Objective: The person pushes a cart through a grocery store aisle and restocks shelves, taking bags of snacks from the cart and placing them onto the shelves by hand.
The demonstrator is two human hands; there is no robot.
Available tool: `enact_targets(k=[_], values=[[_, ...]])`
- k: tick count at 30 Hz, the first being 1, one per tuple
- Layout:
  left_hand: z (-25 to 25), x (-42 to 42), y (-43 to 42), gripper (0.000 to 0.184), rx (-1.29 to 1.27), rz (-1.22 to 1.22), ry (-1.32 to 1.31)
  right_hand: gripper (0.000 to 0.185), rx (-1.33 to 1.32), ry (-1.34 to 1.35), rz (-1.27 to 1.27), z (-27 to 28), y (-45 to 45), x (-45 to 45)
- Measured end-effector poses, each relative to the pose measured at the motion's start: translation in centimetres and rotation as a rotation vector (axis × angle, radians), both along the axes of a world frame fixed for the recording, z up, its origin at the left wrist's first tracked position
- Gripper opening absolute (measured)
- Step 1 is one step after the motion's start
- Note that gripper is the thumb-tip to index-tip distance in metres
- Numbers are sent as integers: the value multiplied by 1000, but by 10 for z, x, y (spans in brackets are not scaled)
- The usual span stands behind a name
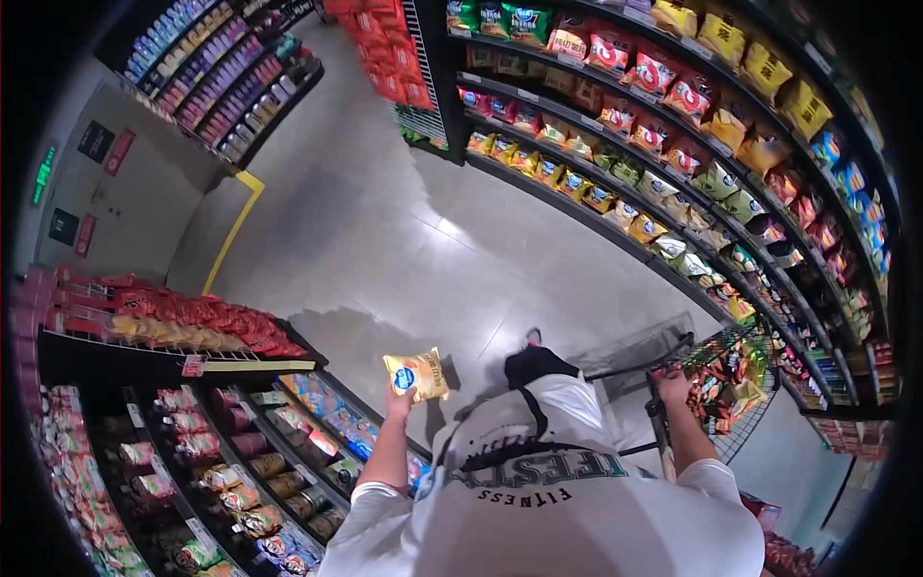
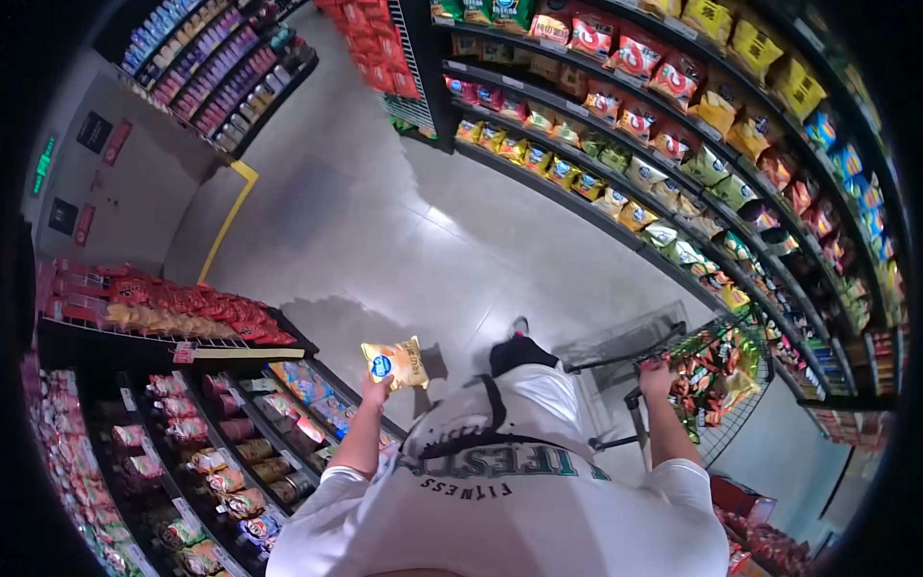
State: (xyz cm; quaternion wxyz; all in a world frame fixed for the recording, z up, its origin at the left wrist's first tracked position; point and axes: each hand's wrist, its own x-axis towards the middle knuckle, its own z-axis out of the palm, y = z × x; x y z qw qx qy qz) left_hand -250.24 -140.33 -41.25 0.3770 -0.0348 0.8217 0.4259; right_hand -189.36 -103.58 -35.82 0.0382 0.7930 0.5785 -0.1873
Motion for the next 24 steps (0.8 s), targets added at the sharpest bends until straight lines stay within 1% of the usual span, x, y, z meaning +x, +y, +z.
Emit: enact_targets(k=[2, 3, 4, 5, 6, 7, 8, 9, 10, 11, 12, 13, 14, 15, 16, 17, 18, 19, 20, 21, 22, 24], values=[[-49, -38, -4, 64, 33, -190, 62, 31, -44, -26, 81, 6, 1, -22], [-56, -64, -16, 65, 5, -264, 145, 29, 80, -107, 292, -30, 7, -36], [-72, -81, 7, 65, 13, -396, 207, 26, 98, -117, 278, -26, 1, -25], [-47, -69, 49, 66, 279, -259, -8, 23, 115, -128, 264, -27, -2, -13], [-11, -80, 82, 66, 501, -67, -207, 20, 51, 16, 117, -10, 3, -56], [-10, -93, 108, 66, 309, -85, -132, 18, 24, 37, 16, 18, 11, -84], [0, -112, 121, 67, 98, -85, -36, 17, -24, 76, -68, 34, 15, -119], [4, -131, 142, 69, 139, -91, -51, 19, -2, 157, -81, 17, 20, -128], [-5, -155, 162, 70, 190, -137, -66, 19, 15, 150, -90, 18, 26, -149], [-17, -179, 190, 71, 279, -221, 36, 19, 37, 136, -102, 19, 30, -170], [-14, -159, 216, 73, 362, -293, 155, 19, 51, 139, -100, 33, 47, -153], [5, -171, 248, 74, 263, -331, 250, 22, 29, 151, -102, 41, 55, -173], [34, -171, 276, 76, 163, -398, 311, 28, 66, 256, -81, 57, 49, -190], [34, -184, 313, 78, 358, -462, 187, 33, 115, 132, -29, 38, 48, -190], [33, -201, 356, 80, 545, -513, 54, 34, 43, 118, -170, 57, 56, -212], [43, -203, 400, 80, 517, -561, 172, 34, -24, 139, -277, 71, 75, -238], [59, -217, 444, 79, 478, -594, 318, 34, 7, 160, -275, 72, 82, -250], [89, -214, 481, 78, 522, -620, 336, 34, 42, 212, -266, 69, 85, -251], [101, -217, 526, 76, 575, -642, 323, 34, 82, 232, -260, 69, 90, -261], [109, -227, 562, 75, 551, -744, 386, 35, 58, 232, -278, 75, 93, -269], [113, -238, 605, 73, 532, -849, 449, 35, 101, 231, -272, 71, 95, -275], [140, -244, 688, 70, 501, -999, 644, 36, 190, 235, -248, 60, 102, -288]])
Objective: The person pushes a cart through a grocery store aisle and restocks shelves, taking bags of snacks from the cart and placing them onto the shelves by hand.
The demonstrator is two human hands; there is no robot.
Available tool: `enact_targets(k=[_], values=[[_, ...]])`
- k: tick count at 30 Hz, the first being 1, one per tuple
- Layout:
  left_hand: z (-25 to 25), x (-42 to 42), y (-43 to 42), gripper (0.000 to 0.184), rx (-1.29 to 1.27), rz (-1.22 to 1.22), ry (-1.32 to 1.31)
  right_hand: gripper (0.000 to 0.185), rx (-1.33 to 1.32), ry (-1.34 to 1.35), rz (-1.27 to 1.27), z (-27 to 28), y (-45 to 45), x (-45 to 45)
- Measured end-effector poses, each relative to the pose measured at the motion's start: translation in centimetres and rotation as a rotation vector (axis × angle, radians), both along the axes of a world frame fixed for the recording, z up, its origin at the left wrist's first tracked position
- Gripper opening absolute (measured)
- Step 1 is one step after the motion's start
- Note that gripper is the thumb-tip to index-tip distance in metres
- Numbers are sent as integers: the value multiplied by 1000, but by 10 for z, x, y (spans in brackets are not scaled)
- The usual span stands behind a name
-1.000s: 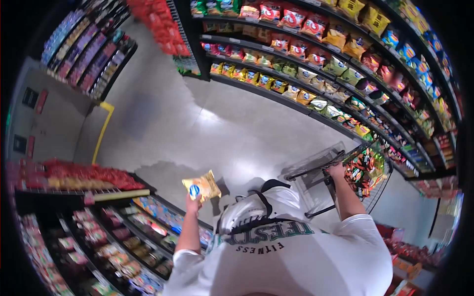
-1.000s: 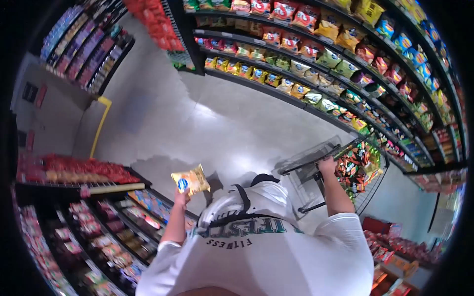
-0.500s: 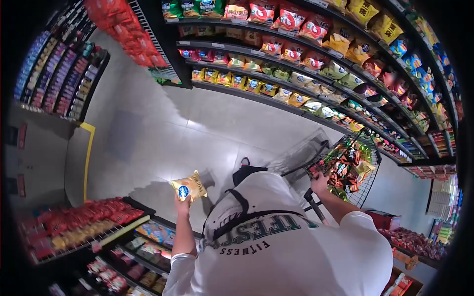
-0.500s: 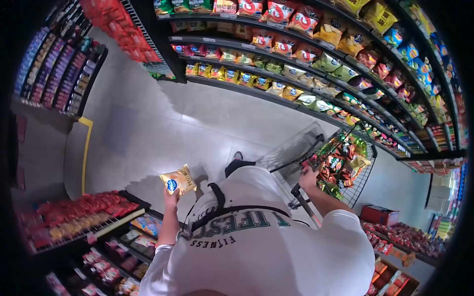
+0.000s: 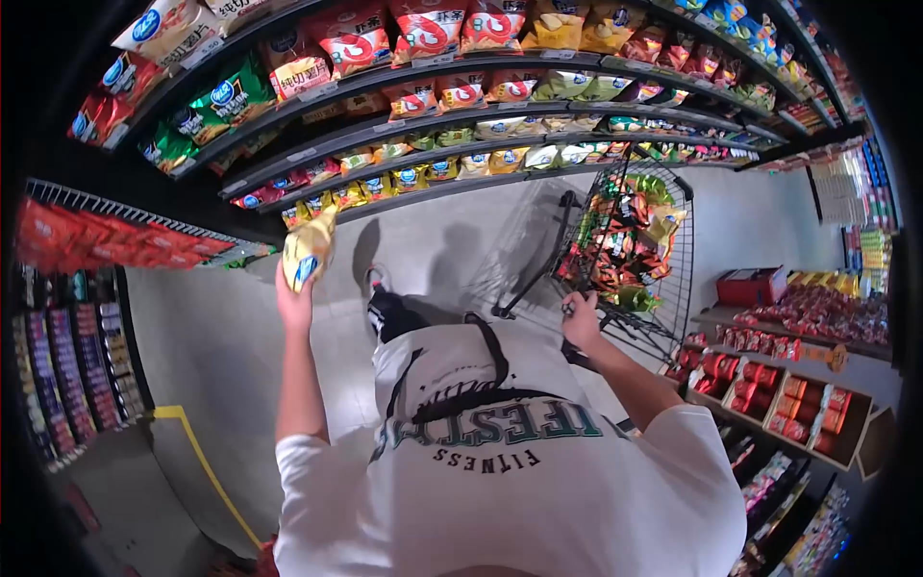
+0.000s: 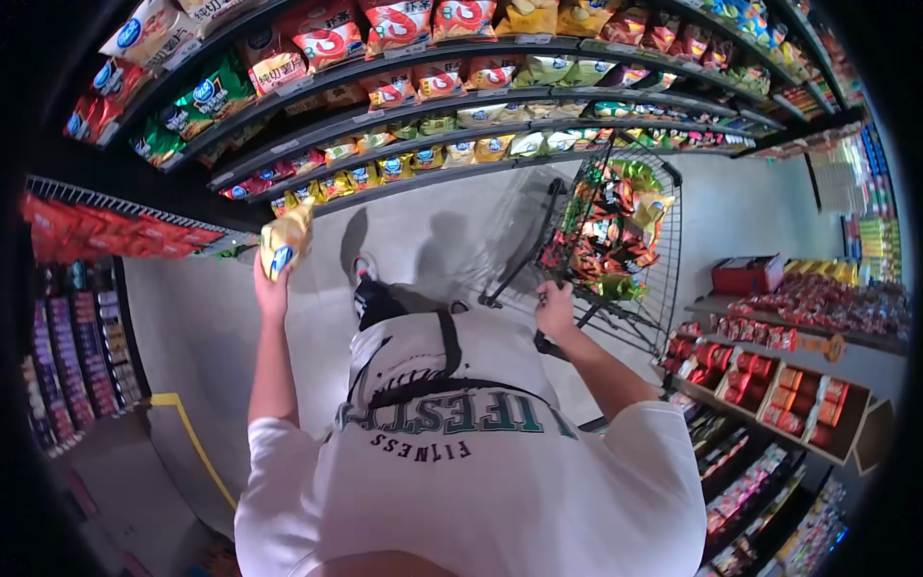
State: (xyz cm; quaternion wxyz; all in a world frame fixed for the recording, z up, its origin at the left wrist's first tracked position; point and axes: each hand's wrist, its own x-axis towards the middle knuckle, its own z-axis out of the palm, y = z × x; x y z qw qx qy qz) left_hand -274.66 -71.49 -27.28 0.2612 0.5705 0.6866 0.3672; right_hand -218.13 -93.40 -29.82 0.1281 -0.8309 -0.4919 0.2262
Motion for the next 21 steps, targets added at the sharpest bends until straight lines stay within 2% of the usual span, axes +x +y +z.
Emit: enact_targets(k=[2, 4, 6, 9, 10, 13, 16, 20, 21], values=[[32, -3, 76, 69, -1, -139, 94, 37, -31, 37, -58, 5, 8, -16], [28, -15, 152, 69, 62, -272, 126, 29, 18, -17, -63, 10, 14, -29], [29, -21, 214, 67, 82, -340, 184, 29, 54, -42, -54, 14, 21, -42], [24, -25, 286, 68, 83, -396, 196, 46, -145, -270, -39, 19, 38, -65], [17, -28, 301, 68, 99, -420, 245, 54, -245, -333, -66, 24, 46, -76], [13, -23, 334, 68, 131, -471, 366, 67, -256, -328, -287, 26, 59, -119], [15, -21, 345, 66, 238, -491, 447, 74, -165, -337, -355, 20, 65, -149], [-10, -28, 366, 66, 212, -498, 398, 71, -197, -249, -442, 21, 72, -172], [-11, -25, 367, 67, 127, -486, 329, 69, -216, -253, -462, 23, 74, -179]])
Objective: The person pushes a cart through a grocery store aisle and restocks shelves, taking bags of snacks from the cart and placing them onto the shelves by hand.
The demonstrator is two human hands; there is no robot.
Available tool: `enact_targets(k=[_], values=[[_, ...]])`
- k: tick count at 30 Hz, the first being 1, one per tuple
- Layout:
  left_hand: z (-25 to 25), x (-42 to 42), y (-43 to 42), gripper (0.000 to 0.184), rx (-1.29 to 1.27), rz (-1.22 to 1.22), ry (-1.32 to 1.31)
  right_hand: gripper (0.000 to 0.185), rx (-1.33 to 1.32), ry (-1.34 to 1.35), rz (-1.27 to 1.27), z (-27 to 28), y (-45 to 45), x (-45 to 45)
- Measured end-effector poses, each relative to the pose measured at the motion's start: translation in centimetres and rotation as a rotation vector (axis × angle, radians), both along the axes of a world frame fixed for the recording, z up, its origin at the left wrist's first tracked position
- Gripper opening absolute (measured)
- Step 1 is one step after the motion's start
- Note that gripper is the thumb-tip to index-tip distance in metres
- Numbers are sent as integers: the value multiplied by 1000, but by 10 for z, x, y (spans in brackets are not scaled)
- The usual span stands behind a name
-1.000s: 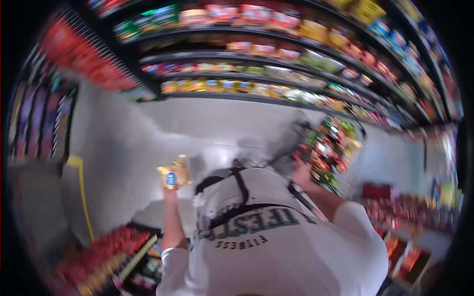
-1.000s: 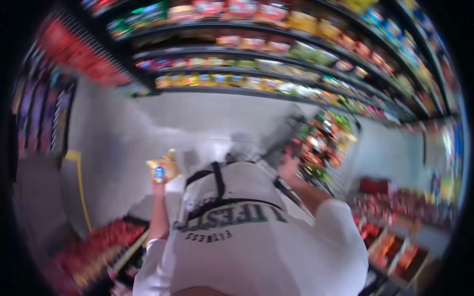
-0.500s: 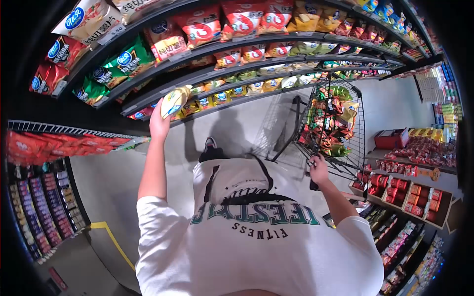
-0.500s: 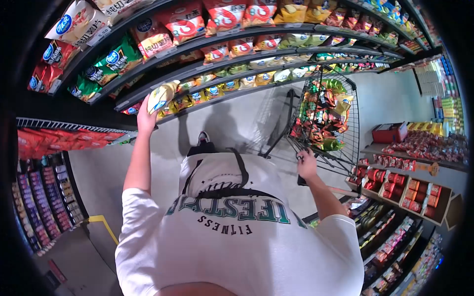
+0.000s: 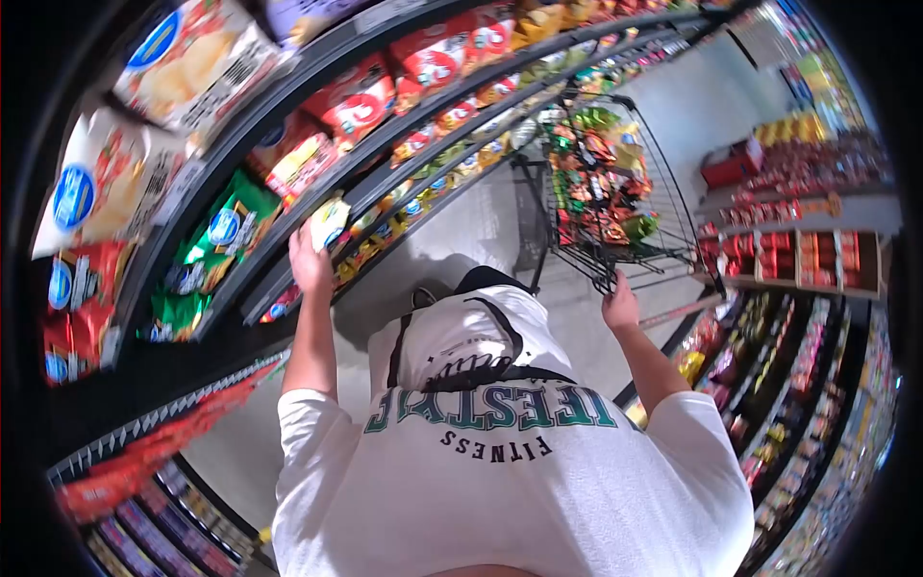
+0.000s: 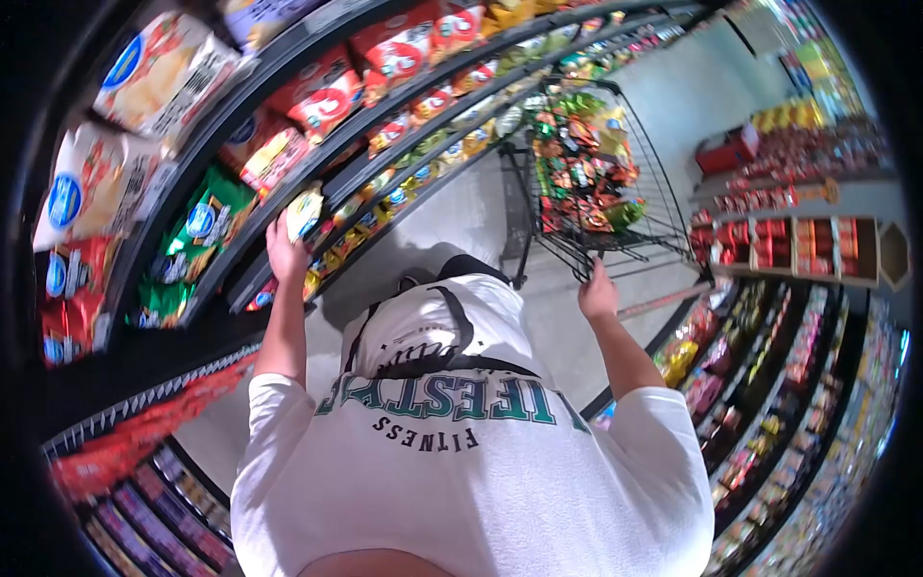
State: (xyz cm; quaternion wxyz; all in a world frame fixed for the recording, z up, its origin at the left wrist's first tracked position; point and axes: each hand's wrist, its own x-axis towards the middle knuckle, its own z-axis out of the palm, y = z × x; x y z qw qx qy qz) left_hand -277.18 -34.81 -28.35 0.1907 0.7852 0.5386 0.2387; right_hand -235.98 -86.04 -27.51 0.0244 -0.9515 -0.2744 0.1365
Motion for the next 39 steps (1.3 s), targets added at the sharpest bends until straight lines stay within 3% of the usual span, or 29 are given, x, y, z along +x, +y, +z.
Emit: enact_targets(k=[5, 6, 7, 9, 10, 13, 18, 19, 21, 23, 24, 26, 27, 29, 31, 32, 33, 34, 37, 39], values=[[-29, -10, 34, 70, -182, 118, 17, 64, 62, -27, 10, -5, -5, -23], [-26, -11, 42, 63, -118, 42, -2, 64, 83, -34, 18, -4, -7, -28], [-16, -10, 48, 52, -249, 72, -33, 63, 76, -34, 16, -1, -9, -32], [-35, -19, 60, 45, -364, 122, -380, 62, 61, -30, 19, 4, -13, -40], [-61, -30, 81, 47, -423, 213, -242, 62, 65, -16, 21, 3, -17, -43], [-59, -27, 83, 45, -434, 165, -555, 62, 77, 20, 19, -2, -33, -51], [-46, -27, 99, 45, -402, 71, -524, 57, 116, 72, -12, -8, -55, -73], [-54, -31, 108, 46, -379, -16, -481, 56, 121, 85, -17, -9, -61, -78], [-84, -41, 131, 47, -290, 38, -225, 52, 113, 122, -67, -13, -67, -87], [-134, -58, 153, 50, -253, -47, -287, 47, 135, 92, -59, -18, -77, -98], [-98, -41, 134, 48, -322, -115, -410, 45, 98, 44, -69, -19, -90, -106], [-85, -25, 134, 42, -470, -161, -788, 40, 35, -52, -41, -21, -92, -117], [-59, -18, 119, 40, -344, -124, -544, 40, 4, -18, -72, -22, -91, -123], [-120, -71, 167, 33, -352, -175, -521, 40, -71, 41, -137, -19, -94, -130], [-83, -42, 128, 29, -435, -133, -281, 43, -32, 76, -164, -31, -113, -131], [-31, -12, 91, 30, -681, -88, -597, 43, -138, 107, -228, -28, -119, -130], [-72, -25, 118, 31, -425, -205, -460, 42, -80, 72, -245, -17, -111, -136], [-110, -39, 143, 33, -145, -271, -320, 44, -132, 208, -330, -4, -101, -134], [-67, -28, 113, 35, -57, -142, -231, 45, -161, 304, -391, 7, -86, -137], [-49, -27, 98, 44, 86, -116, -181, 45, -33, 293, -273, -17, -76, -141]])
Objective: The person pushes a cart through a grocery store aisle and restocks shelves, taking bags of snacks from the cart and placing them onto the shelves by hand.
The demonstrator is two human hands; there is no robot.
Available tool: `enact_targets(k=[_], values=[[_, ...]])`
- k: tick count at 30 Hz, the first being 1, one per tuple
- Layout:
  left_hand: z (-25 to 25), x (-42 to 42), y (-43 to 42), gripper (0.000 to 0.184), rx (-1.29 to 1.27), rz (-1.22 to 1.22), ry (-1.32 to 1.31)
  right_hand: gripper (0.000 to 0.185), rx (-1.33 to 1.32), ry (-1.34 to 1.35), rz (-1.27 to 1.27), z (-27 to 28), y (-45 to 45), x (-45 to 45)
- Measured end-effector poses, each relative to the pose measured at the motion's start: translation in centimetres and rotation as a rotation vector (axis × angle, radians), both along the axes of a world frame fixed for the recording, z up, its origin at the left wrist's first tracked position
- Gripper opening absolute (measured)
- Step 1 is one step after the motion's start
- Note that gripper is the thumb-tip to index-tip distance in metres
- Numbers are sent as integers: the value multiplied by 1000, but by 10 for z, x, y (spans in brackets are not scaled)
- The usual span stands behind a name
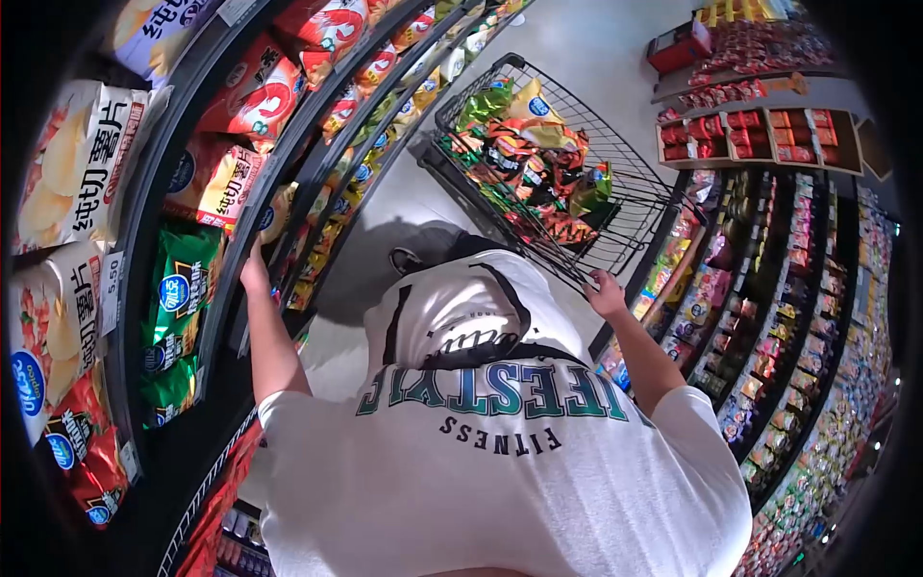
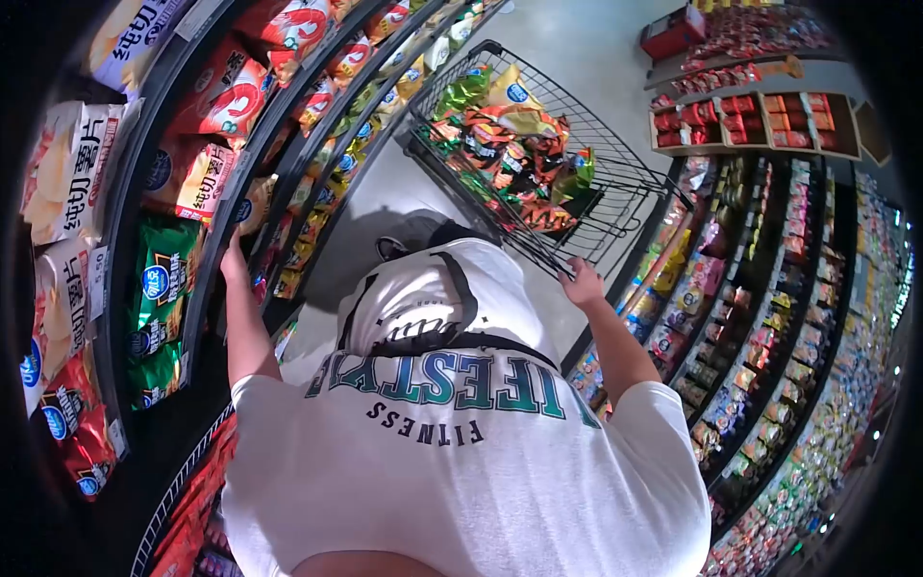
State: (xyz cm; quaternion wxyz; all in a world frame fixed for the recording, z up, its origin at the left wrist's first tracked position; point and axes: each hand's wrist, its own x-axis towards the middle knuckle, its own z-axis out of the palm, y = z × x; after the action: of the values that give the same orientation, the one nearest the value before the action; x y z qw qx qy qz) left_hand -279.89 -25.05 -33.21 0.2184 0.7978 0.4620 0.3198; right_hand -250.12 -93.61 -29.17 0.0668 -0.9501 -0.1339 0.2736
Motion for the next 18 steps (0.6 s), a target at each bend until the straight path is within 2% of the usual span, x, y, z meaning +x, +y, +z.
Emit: enact_targets(k=[1, 2, 4, 5, 6, 8, 9, 10, 12, 13, 14, 16, 17, 18], values=[[3, -14, 10, 45, -159, -4, 41, 46, 94, -23, 37, -35, -9, -1], [-11, -14, 21, 47, -341, -48, 59, 46, 160, -81, 46, -40, -35, 7], [-90, -35, 47, 52, -969, 119, -393, 40, 102, -3, -11, -4, 1, 1], [-54, -29, 28, 59, -697, 114, -133, 40, 122, 35, -25, -4, 10, 2], [-60, -38, 38, 65, -706, 199, 140, 40, 141, 72, -39, -4, 17, 4], [-1, -10, 2, 72, -766, 324, 167, 41, 156, 124, -46, -7, 18, 13], [-32, -25, 8, 79, -691, 334, 96, 43, 164, 149, -35, -10, 18, 16], [-35, -23, -4, 67, -337, 288, -26, 46, 173, 181, -17, -21, 20, 18], [-18, -22, -24, 60, -628, 169, -224, 52, 153, 19, 11, -48, 8, 16], [-16, -15, -44, 58, -511, 263, -364, 58, 102, 54, 2, -54, -10, 19], [-43, -30, -43, 62, -403, 359, -268, 63, 77, 108, 24, -71, -5, 21], [-75, -58, -50, 58, -263, 313, -282, 73, 67, 403, -121, -59, 10, 31], [-85, -72, -54, 55, -300, 303, -209, 81, 41, 327, -102, -79, 4, 29], [-96, -84, -61, 54, -364, 246, -303, 82, 73, 410, -159, -92, 3, 29]])
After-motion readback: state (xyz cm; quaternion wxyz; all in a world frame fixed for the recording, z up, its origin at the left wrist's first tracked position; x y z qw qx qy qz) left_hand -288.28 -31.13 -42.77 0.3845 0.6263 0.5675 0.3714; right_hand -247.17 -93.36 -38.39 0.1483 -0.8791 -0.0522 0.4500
